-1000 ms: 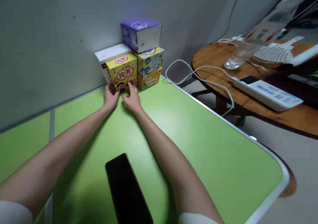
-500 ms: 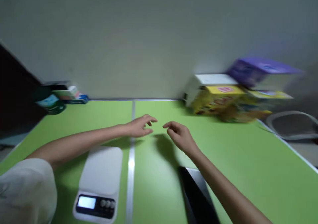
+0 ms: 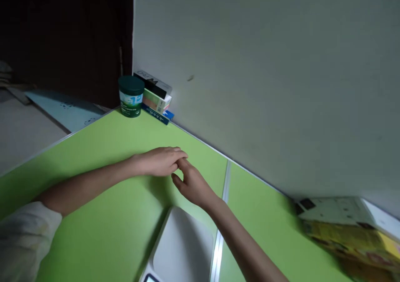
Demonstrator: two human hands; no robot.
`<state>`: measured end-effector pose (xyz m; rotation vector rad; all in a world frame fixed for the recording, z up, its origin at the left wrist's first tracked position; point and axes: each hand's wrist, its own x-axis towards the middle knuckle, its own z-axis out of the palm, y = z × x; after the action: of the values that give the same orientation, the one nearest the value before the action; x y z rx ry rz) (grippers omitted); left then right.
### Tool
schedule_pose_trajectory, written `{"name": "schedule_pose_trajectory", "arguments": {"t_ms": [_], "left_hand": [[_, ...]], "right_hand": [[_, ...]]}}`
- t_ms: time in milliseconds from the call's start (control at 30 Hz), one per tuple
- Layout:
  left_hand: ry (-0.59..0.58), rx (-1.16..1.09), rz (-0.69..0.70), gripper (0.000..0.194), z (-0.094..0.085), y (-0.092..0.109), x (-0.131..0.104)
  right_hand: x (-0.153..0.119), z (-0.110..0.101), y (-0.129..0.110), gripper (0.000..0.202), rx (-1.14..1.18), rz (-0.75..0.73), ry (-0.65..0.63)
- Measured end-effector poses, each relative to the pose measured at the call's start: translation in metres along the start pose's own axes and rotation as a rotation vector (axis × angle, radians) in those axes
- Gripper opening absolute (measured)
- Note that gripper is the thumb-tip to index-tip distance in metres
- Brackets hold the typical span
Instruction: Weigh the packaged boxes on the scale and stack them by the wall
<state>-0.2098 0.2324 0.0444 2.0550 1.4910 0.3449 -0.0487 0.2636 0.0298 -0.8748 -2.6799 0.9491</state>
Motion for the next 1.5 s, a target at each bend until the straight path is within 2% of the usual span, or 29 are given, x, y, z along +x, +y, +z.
{"name": "schedule_pose_trajectory", "arguments": {"t_ms": [100, 167, 267, 367, 433, 500, 600, 700, 833, 900, 1000, 1233, 1333, 1433, 1500], "left_hand": [[0.039, 0.023, -0.017, 0.035, -0.006, -0.031, 0.011], [0.175, 0.011, -0.027, 0.033, 0.003, -0.051, 0.025], [0.438, 0.033, 0.013, 0.035, 0.034, -0.079, 0.045], [0.557, 0.084, 0.157, 0.035, 0.067, -0.1, 0.057], [0.589, 0.099, 0.262, 0.034, 0.082, -0.109, 0.059], [0.611, 0.113, 0.321, 0.034, 0.088, -0.112, 0.059], [0.596, 0.157, 0.342, 0.031, 0.086, -0.112, 0.057], [0.555, 0.207, 0.378, 0.027, 0.083, -0.111, 0.056], [0.499, 0.22, 0.418, 0.021, 0.083, -0.111, 0.057], [0.47, 0.221, 0.429, 0.019, 0.084, -0.112, 0.058], [0.432, 0.228, 0.424, 0.017, 0.085, -0.112, 0.058], [0.409, 0.242, 0.41, 0.017, 0.085, -0.112, 0.056], [0.378, 0.248, 0.407, 0.018, 0.084, -0.113, 0.056], [0.326, 0.248, 0.376, 0.018, 0.082, -0.113, 0.055], [0.285, 0.21, 0.346, 0.018, 0.08, -0.113, 0.055]], "right_hand": [[0.034, -0.005, -0.008, 0.024, -0.145, -0.011, -0.001], [0.055, -0.014, -0.01, 0.027, -0.226, 0.002, 0.091], [0.09, -0.026, -0.013, 0.03, -0.268, 0.056, 0.239], [0.132, -0.027, -0.024, 0.038, -0.306, 0.073, 0.241], [0.164, -0.022, -0.034, 0.051, -0.341, 0.038, 0.237], [0.198, -0.016, -0.043, 0.062, -0.372, -0.021, 0.255], [0.249, -0.011, -0.046, 0.079, -0.368, -0.146, 0.255], [0.295, -0.01, -0.04, 0.093, -0.338, -0.241, 0.208], [0.333, -0.008, -0.032, 0.099, -0.359, -0.282, 0.144], [0.339, -0.007, -0.032, 0.099, -0.41, -0.306, 0.133], [0.333, -0.007, -0.037, 0.097, -0.512, -0.289, 0.135], [0.308, 0.001, -0.07, 0.095, -0.5, -0.073, 0.095], [0.296, 0.007, -0.079, 0.093, -0.547, -0.05, 0.122], [0.265, 0.0, -0.083, 0.089, -0.511, -0.087, 0.135], [0.228, -0.017, -0.084, 0.087, -0.444, -0.098, 0.165]]}}
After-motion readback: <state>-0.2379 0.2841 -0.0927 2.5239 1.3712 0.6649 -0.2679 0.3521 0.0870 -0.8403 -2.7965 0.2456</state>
